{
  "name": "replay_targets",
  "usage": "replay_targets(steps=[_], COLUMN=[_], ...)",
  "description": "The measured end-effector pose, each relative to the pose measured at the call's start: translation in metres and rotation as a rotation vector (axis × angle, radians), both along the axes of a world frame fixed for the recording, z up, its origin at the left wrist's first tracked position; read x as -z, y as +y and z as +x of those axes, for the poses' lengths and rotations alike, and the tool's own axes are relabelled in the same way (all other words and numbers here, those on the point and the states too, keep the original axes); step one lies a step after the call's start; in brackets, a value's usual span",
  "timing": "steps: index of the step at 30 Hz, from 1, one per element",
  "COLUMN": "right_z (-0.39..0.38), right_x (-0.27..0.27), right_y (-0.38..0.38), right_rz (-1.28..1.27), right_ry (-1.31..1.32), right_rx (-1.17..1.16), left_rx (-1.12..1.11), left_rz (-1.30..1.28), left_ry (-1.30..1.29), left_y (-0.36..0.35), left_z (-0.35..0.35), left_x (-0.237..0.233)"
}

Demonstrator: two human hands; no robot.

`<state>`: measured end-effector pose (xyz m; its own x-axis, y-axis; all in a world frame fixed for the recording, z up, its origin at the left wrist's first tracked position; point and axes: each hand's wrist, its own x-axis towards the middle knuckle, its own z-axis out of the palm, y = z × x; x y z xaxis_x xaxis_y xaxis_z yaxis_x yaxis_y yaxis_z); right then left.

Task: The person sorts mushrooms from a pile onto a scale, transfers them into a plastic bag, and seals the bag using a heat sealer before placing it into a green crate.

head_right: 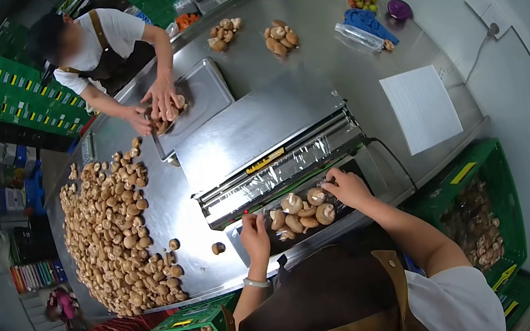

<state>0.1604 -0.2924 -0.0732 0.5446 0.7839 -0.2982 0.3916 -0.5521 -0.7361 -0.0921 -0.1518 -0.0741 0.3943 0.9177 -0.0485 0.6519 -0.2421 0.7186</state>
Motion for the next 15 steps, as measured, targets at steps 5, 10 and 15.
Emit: replay_targets(steps=[5, 10, 15], right_z=[-0.014, -0.013, -0.045], right_x=[0.005, -0.04, 0.064], right_y=[-0.024, -0.084, -0.139], right_rz=[0.199, 0.408, 0.166], right_ry=[0.14, -0.053, -0.164], right_rx=[0.193, 0.359, 0.579], left_rx=[-0.157, -0.029, 0.446], left_rz=[-0.191, -0.071, 0.516], left_ry=[-0.344, -0.169, 0.29], left_y=[-0.021, -0.007, -0.015], left_z=[-0.016, -0.038, 0.001], left_x=[0.014, -0.006, 0.042])
